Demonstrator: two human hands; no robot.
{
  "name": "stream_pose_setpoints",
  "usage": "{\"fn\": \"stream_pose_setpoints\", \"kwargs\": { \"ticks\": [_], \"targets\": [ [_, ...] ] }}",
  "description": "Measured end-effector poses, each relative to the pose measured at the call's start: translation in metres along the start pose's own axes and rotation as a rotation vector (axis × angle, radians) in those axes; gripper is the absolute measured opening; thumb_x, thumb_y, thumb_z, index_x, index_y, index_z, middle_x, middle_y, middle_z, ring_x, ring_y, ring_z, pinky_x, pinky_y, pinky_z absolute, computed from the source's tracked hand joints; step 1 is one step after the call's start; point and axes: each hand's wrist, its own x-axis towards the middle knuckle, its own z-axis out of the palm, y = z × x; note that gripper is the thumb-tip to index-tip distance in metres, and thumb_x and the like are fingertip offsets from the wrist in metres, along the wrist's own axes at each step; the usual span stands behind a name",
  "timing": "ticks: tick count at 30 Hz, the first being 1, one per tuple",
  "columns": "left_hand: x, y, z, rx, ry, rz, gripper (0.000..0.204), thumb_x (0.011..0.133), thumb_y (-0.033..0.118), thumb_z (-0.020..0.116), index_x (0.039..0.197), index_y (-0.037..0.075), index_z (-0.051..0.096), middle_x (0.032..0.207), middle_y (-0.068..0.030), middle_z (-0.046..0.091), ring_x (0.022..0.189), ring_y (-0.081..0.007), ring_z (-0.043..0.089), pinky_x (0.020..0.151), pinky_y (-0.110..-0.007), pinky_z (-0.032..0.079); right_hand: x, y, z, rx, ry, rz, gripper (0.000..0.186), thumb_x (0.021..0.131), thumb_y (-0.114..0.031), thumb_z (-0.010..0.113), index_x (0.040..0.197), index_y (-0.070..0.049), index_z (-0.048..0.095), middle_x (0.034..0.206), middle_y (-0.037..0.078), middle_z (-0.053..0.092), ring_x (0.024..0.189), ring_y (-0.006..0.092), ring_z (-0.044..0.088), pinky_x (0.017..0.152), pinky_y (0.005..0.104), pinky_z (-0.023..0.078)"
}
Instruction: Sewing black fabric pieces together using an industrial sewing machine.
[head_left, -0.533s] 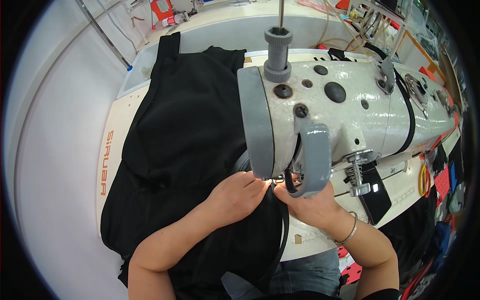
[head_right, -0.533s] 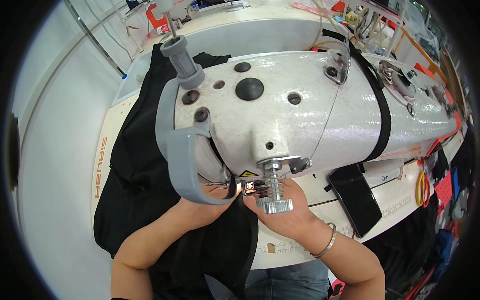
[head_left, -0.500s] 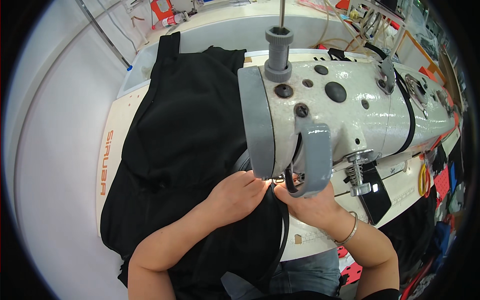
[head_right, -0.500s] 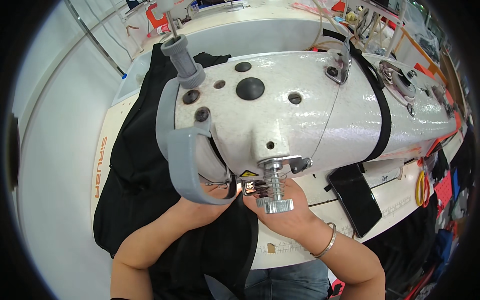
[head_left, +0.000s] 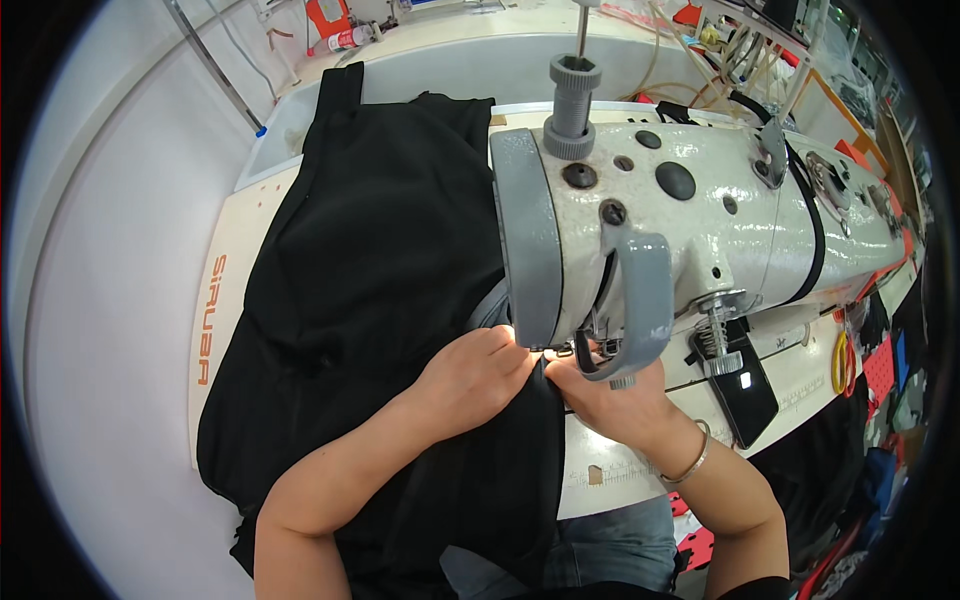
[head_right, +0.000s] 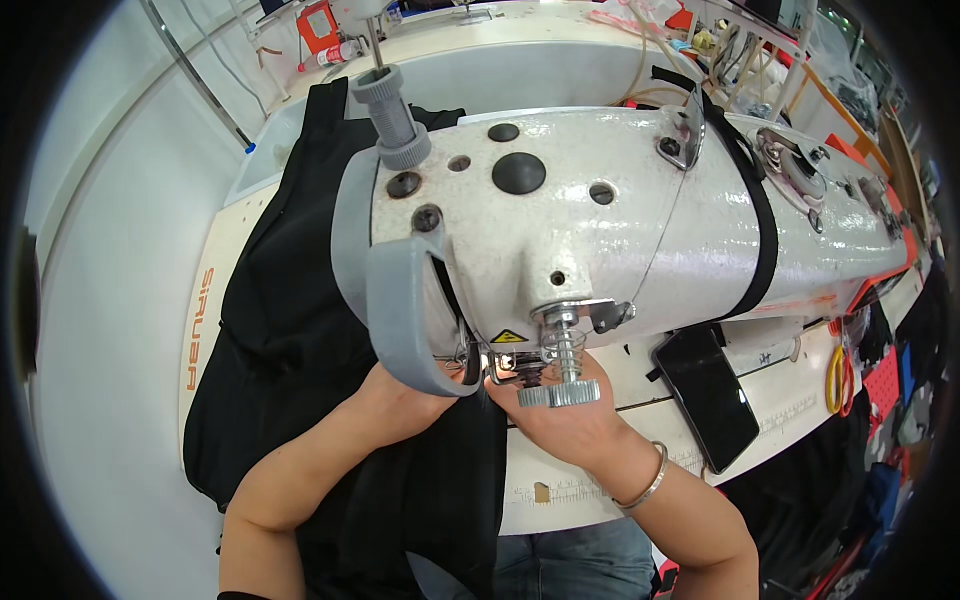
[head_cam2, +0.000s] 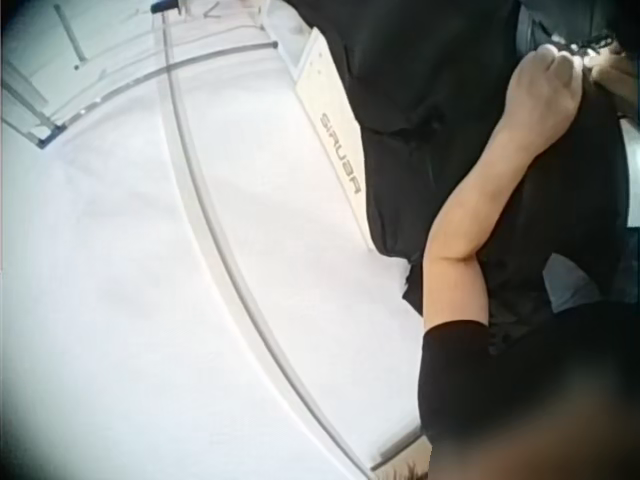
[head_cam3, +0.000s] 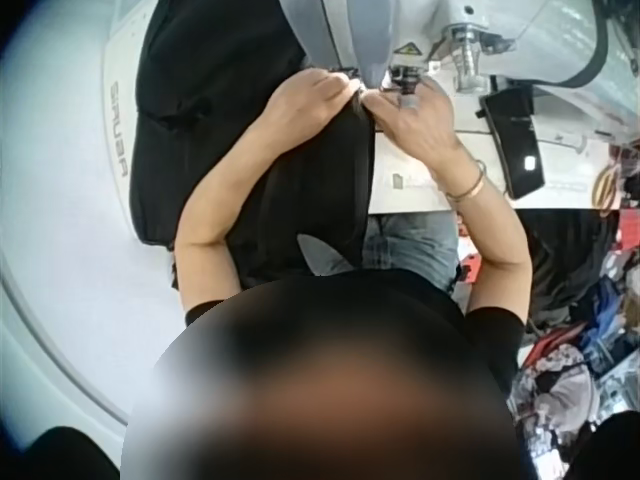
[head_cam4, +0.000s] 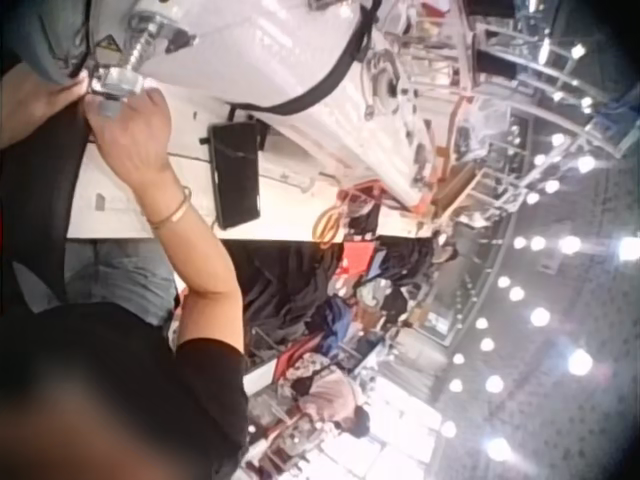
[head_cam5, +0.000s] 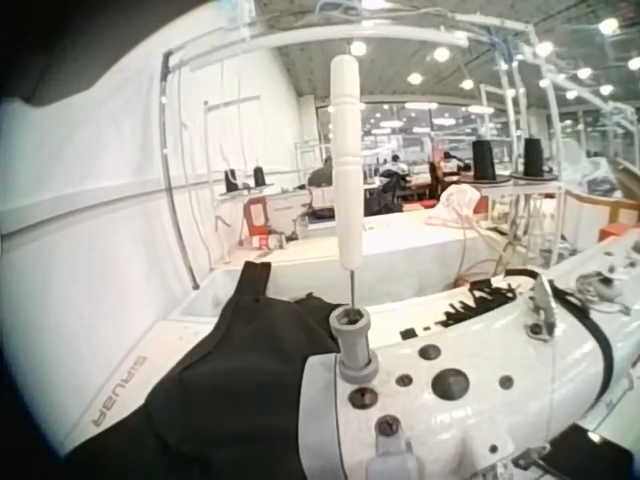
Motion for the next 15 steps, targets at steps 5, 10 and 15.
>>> {"fn": "stream_pose_setpoints", "kwargs": {
  "ticks": [5, 10, 15],
  "targets": [
    [0.0004, 0.0025, -0.0017, -0.169, -0.083, -0.224, 0.015, 0.076, 0.01, 0.066, 0.09, 0.004, 0.066, 0.082, -0.0034, 0.051, 0.081, -0.0193, 0.055, 0.068, -0.03, 0.051, -0.0027, 0.0002, -0.0006, -0.007, -0.062, 0.021, 0.015, 0.075, -0.014, 0.07, 0.087, -0.022, 0.065, 0.074, -0.005, 0.061, 0.066, 0.0152, 0.062, 0.058, 0.0317, 0.047],
    [0.0013, -0.0007, 0.0022, -0.164, -0.038, -0.294, 0.008, 0.081, 0.013, 0.065, 0.085, 0.007, 0.062, 0.086, -0.0055, 0.055, 0.084, -0.0214, 0.057, 0.068, -0.033, 0.051, -0.0012, 0.0007, -0.0014, 0.021, -0.055, 0.022, 0.014, 0.077, -0.018, 0.07, 0.089, -0.023, 0.066, 0.071, -0.005, 0.062, 0.063, 0.0158, 0.062, 0.058, 0.0319, 0.047],
    [0.0022, -0.0011, 0.0034, -0.159, -0.009, -0.293, 0.008, 0.08, 0.012, 0.065, 0.084, 0.007, 0.06, 0.086, -0.0057, 0.054, 0.083, -0.022, 0.057, 0.067, -0.033, 0.051, -0.0024, 0.0013, -0.0006, 0.003, -0.114, 0.02, 0.012, 0.078, -0.018, 0.069, 0.089, -0.024, 0.067, 0.069, -0.005, 0.062, 0.062, 0.016, 0.062, 0.056, 0.0326, 0.047]
  ]
}}
